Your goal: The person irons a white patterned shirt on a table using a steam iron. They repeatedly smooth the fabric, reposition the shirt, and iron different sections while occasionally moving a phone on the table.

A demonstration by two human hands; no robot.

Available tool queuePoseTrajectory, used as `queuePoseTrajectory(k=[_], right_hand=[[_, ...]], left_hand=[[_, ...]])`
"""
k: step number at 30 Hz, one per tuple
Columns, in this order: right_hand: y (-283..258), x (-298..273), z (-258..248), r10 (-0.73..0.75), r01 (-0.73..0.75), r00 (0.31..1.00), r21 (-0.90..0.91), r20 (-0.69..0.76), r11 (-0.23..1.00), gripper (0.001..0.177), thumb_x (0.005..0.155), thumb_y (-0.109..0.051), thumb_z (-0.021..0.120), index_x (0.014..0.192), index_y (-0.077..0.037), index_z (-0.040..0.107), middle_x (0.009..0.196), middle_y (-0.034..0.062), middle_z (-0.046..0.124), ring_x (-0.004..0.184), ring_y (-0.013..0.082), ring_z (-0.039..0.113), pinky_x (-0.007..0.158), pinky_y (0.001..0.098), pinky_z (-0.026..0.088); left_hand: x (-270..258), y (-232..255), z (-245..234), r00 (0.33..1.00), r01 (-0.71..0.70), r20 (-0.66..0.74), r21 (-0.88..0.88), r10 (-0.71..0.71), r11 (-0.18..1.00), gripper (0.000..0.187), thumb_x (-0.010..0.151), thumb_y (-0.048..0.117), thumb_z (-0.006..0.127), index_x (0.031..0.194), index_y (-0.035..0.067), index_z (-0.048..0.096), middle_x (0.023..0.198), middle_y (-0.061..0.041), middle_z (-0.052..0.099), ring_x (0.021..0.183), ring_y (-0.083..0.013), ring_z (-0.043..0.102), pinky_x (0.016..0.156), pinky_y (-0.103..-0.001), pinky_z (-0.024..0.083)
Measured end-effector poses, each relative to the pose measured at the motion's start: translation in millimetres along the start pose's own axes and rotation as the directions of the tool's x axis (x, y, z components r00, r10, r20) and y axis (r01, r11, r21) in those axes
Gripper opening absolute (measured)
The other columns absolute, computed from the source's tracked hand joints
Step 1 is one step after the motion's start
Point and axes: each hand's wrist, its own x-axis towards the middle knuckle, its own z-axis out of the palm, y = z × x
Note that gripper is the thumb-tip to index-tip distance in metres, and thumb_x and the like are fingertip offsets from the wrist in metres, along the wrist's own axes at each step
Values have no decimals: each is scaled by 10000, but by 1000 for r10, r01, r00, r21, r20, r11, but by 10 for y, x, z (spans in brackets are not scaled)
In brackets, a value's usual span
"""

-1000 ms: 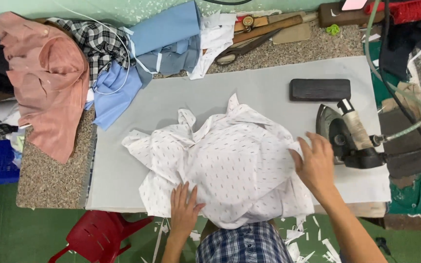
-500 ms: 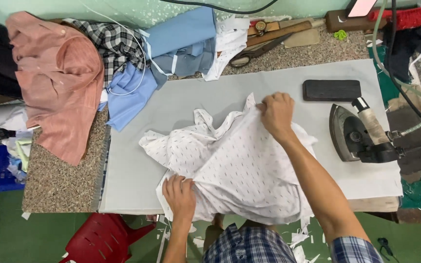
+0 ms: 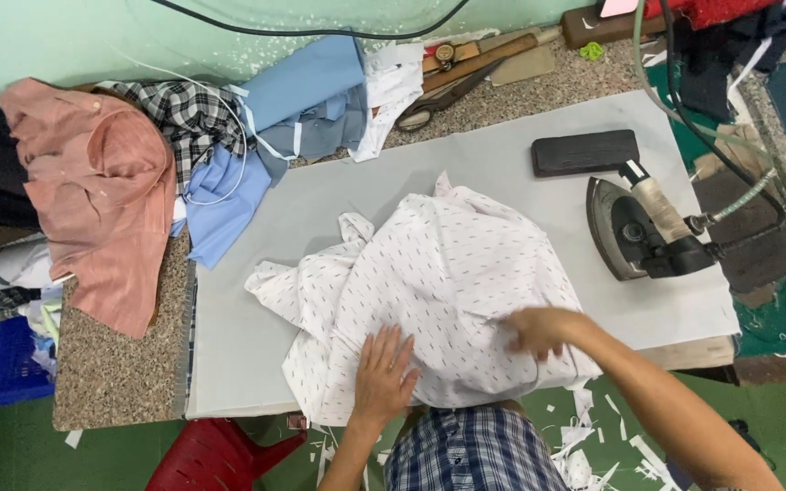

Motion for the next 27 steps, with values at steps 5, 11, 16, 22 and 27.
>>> queuePoseTrajectory(k=[5, 11, 16, 22, 27], right_hand=[[333, 172, -65, 249, -207, 612, 152, -750, 966, 686, 1052, -386, 315, 1627, -63, 127, 832, 256, 697, 793, 491, 638, 677, 543, 461], [235, 651, 1092, -220, 8, -93, -222, -971, 975, 192, 982, -178, 633, 1156, -117, 689, 867, 33, 701, 836, 191, 704, 681, 262, 574], [178, 728, 1338, 350, 286, 365, 462, -863, 840, 405, 1093, -278, 404, 1175, 33, 650, 1003, 277, 625, 1013, 443, 638, 863, 514, 514], [273, 1048, 1481, 491, 330, 581, 739, -649, 587, 342, 921, -358, 714, 1072, -57, 770, 910, 183, 760, 894, 338, 732, 717, 417, 551], [432, 1111, 1534, 329, 146, 140, 348, -934, 926, 213, 962, -271, 643, 908, -71, 692, 726, 120, 645, 722, 300, 679, 626, 388, 519]], left_hand=[[156, 80, 64, 973, -63, 225, 53, 50, 997, 694, 1069, 579, 222, 1593, 130, 300, 1666, -154, 248, 1545, -325, 217, 1260, -482, 147], [802, 135, 254, 995, -91, -37, -102, 88, 991, 538, 1036, 493, 461, 1416, 127, 563, 1461, -163, 528, 1406, -329, 454, 1180, -524, 306], [1577, 128, 232, 788, -10, 613, -64, 47, 998, 785, 975, 668, 72, 1590, 249, 322, 1686, -71, 240, 1569, -244, 165, 1277, -496, 15], [1411, 431, -1, 861, -34, 499, -128, 94, 991, 801, 983, 671, 119, 1572, 176, 339, 1673, -152, 228, 1557, -299, 150, 1258, -506, 25], [1060, 372, 208, 883, -160, 423, -137, 204, 978, 839, 973, 731, 281, 1581, 156, 346, 1648, -177, 284, 1527, -348, 220, 1236, -572, 83]])
